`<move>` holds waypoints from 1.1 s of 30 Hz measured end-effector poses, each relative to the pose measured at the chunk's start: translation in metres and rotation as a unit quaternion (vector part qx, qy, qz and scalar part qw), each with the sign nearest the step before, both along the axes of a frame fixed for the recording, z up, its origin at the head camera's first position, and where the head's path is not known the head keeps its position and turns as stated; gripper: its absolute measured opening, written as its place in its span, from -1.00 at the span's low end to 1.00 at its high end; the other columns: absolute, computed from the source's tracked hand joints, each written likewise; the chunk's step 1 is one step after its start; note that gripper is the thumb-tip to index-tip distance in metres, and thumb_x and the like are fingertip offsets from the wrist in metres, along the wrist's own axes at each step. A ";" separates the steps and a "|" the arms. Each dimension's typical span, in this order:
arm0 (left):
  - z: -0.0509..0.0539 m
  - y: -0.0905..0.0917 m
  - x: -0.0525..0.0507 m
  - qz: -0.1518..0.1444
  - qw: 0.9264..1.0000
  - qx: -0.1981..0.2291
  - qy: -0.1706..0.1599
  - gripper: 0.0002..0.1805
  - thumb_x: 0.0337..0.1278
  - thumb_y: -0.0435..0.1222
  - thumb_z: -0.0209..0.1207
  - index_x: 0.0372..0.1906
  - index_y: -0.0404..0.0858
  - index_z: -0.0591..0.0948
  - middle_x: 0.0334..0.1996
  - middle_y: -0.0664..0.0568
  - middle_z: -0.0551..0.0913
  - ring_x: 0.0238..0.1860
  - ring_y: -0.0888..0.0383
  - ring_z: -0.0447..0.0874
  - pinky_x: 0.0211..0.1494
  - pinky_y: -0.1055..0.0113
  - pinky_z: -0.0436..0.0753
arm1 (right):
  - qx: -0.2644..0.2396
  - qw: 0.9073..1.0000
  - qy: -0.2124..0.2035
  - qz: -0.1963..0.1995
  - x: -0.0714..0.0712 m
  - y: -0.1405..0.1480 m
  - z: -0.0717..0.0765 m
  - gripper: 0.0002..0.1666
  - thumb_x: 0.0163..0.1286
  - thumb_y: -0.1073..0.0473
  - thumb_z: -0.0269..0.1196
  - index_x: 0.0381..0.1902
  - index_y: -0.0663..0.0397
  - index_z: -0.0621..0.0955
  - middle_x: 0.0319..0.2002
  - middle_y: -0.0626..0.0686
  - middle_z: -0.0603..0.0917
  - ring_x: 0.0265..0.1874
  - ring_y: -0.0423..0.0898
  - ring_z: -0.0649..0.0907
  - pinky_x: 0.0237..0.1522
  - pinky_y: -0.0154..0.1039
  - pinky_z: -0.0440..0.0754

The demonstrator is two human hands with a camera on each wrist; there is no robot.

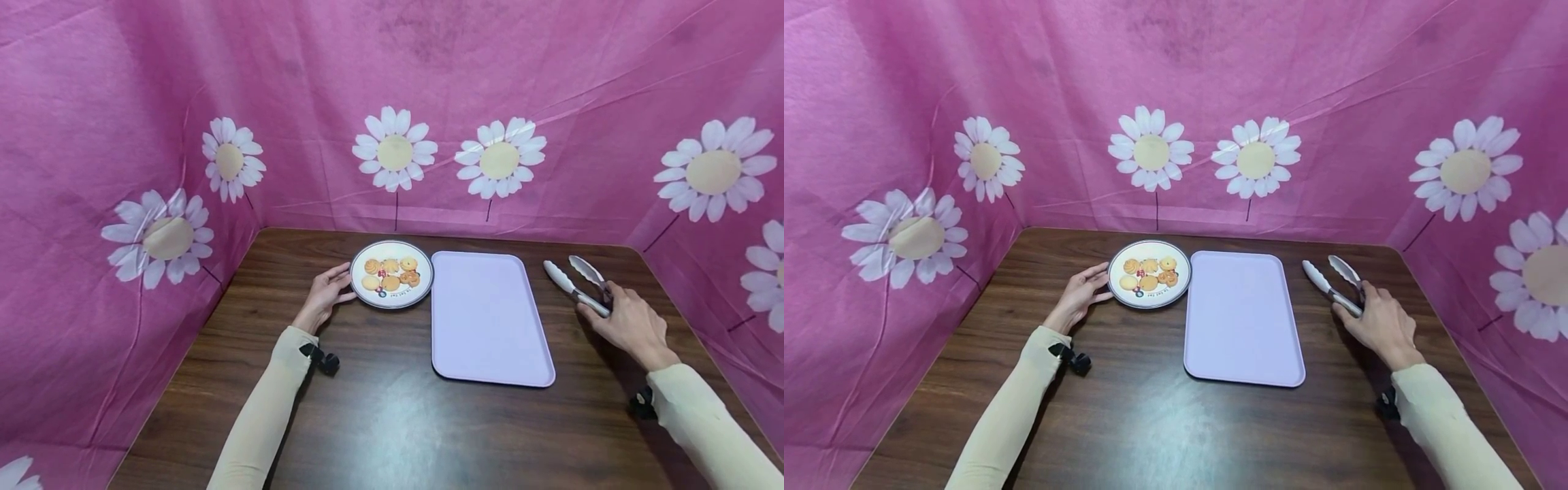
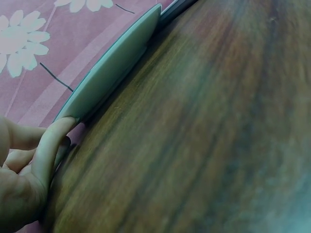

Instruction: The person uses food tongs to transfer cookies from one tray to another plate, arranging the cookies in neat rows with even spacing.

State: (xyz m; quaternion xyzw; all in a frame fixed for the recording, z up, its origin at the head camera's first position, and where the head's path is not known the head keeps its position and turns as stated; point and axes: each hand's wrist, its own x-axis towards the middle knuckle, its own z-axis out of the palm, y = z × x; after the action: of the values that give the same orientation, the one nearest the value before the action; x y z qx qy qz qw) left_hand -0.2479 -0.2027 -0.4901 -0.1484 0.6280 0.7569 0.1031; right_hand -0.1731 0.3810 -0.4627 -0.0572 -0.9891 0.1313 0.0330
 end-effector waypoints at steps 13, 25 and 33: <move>0.003 0.002 -0.003 0.000 1.000 -0.005 -0.005 -0.49 0.55 -0.43 0.07 0.51 -0.30 0.42 0.46 -0.26 0.46 0.39 -0.05 0.47 -0.01 0.34 0.87 | -0.009 0.990 0.134 0.054 -0.001 -0.010 -0.002 -0.07 0.28 -0.09 0.41 0.36 0.46 0.38 0.26 0.57 0.44 0.12 0.62 0.43 -0.01 0.55 0.47; 0.011 0.003 -0.006 -0.018 0.996 -0.087 0.005 -0.43 0.61 -0.31 0.02 0.58 -0.31 0.29 0.49 -0.29 0.43 0.41 -0.05 0.46 0.00 0.42 0.85 | -0.011 0.971 0.213 0.111 0.000 -0.043 0.007 -0.10 0.10 0.02 0.53 0.31 0.36 0.48 0.26 0.55 0.50 0.15 0.63 0.44 0.03 0.63 0.46; 0.029 0.003 -0.007 -0.048 0.940 -0.334 0.058 -0.31 0.58 -0.10 0.04 0.59 -0.36 0.24 0.36 -0.35 0.55 0.39 -0.18 0.53 0.54 0.00 0.56 | -0.012 0.969 0.205 0.138 0.005 -0.069 0.016 -0.07 0.13 -0.04 0.54 0.35 0.33 0.49 0.34 0.45 0.50 0.18 0.57 0.48 -0.03 0.60 0.51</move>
State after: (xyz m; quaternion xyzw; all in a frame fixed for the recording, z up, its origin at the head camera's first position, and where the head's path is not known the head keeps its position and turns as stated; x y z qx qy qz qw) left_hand -0.2553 -0.1995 -0.4613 -0.0995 0.8561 0.5050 0.0474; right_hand -0.1676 0.3119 -0.4462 0.1078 -0.9578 0.1555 0.2163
